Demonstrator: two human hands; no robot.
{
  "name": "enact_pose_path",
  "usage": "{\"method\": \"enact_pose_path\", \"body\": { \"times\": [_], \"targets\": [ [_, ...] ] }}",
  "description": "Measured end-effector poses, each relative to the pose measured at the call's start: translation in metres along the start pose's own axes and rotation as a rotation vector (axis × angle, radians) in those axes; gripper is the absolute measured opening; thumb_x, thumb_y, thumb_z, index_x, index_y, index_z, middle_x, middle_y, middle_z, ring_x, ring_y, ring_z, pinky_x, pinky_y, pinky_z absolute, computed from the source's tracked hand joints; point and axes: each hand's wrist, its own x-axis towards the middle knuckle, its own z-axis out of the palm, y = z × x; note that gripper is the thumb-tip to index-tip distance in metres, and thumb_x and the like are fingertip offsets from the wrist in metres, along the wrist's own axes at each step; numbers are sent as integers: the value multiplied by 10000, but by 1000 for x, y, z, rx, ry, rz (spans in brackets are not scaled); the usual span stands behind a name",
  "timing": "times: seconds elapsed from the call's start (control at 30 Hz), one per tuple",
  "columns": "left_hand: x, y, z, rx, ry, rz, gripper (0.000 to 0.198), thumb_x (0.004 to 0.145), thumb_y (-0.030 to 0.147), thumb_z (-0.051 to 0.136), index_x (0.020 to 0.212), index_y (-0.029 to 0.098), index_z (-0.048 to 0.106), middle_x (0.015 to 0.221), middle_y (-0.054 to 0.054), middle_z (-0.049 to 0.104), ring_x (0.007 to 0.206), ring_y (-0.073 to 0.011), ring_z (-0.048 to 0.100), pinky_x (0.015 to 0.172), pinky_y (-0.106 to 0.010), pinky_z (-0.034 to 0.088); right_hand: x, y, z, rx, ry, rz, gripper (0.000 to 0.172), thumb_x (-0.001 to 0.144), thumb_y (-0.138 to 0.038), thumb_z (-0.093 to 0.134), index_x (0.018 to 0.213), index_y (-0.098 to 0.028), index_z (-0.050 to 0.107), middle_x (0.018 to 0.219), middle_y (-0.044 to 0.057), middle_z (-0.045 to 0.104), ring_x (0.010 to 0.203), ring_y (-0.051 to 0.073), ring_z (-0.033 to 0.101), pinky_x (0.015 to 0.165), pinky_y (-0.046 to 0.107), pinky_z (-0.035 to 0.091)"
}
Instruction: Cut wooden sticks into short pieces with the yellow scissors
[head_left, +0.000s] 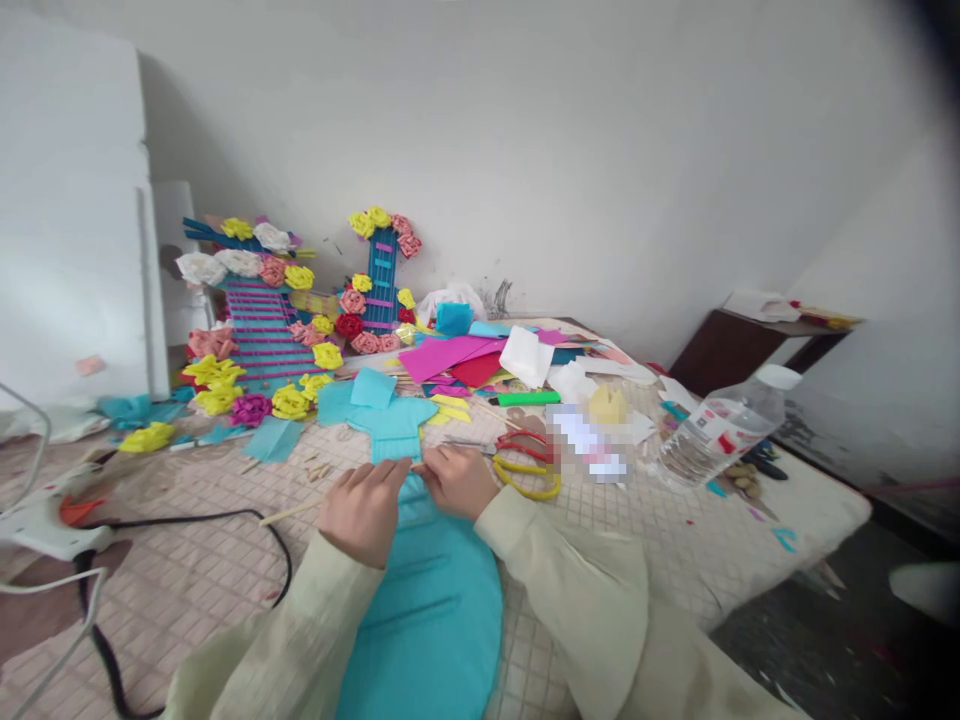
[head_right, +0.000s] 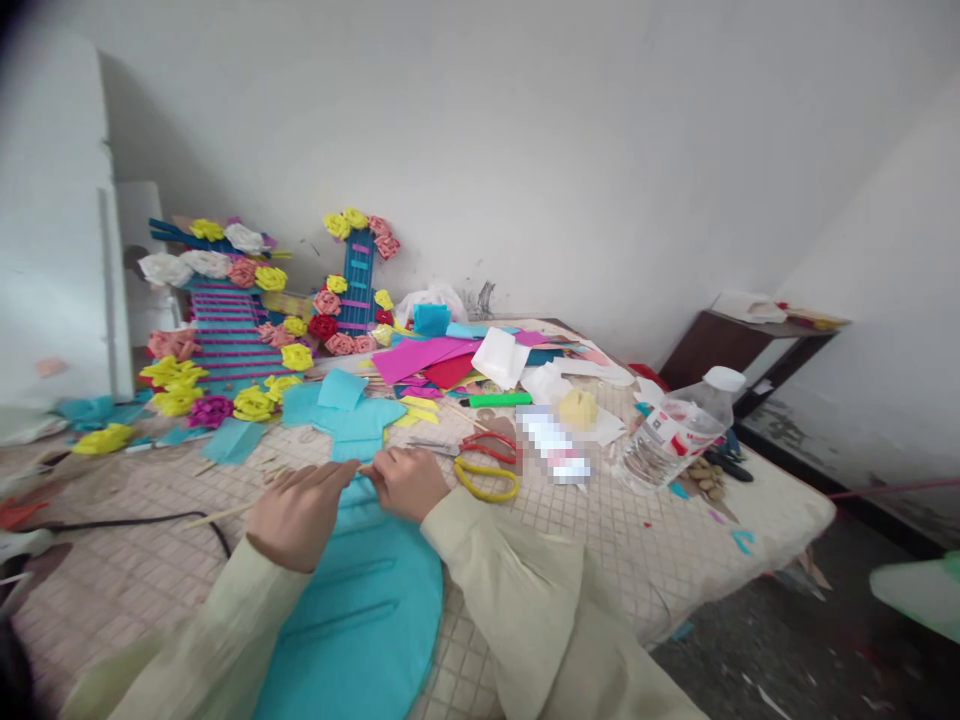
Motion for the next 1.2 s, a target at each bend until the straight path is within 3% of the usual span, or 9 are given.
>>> {"method": "enact_pose_path", "body": {
  "times": [0.17,0.43,0.57,0.67,0.77,0.93,1.07,1.2],
  "targets": [
    [1,2,-1,-11,-5,-14,404,847,48,382,1119,203,637,943,-60,722,796,-226,661,683,-336,474,-2,1,2,15,5,16,211,913,-286,502,757,-163,572,660,57,632,591,163,580,525,266,294],
    [2,4,-2,-85,-4,-80,349,855,84,410,1066,224,651,868,-48,717,763,-205,662,615,-290,443,-3,-3,1,142,57,118,312,919,-337,441,672,-176,542,594,57,592,539,164,530,514,285,247],
    [1,-10,-4,-135,62,-170,338,893,131,372,1084,210,640,813,-55,709,681,-203,649,483,-283,373,-1,-2,-4,268,129,220,374,958,-308,313,638,-192,469,570,40,534,553,158,499,543,287,272],
    [3,-23,-6,-221,135,-184,314,901,182,368,1032,206,653,801,-39,713,731,-211,649,532,-287,420,-1,2,-10,413,146,259,381,974,-335,263,647,-207,411,569,6,491,544,141,464,542,271,306],
    [8,-26,-6,-331,219,-188,328,918,284,368,1019,179,662,785,-47,709,721,-202,636,636,-302,473,-4,1,-15,570,122,267,390,985,-381,238,650,-220,355,562,-26,441,531,125,444,527,249,339],
    [13,-12,-11,-508,294,-197,357,909,382,416,996,165,685,663,-26,657,593,-158,576,619,-286,469,-12,-13,-23,830,70,274,359,999,-392,204,703,-237,334,605,-24,414,552,135,443,530,262,385],
    [11,-2,-20,-649,274,-199,310,890,375,476,980,168,689,723,-27,681,576,-129,566,569,-250,468,-14,-22,-30,1126,26,276,339,992,-398,257,708,-235,350,640,-20,390,585,142,405,579,289,377],
    [11,4,-24,-772,210,-193,286,854,396,530,943,179,693,722,-23,683,551,-118,548,482,-225,431,-15,-28,-32,1151,-56,280,340,987,-399,297,715,-218,391,626,-28,408,584,131,401,584,282,344]
  ]
}}
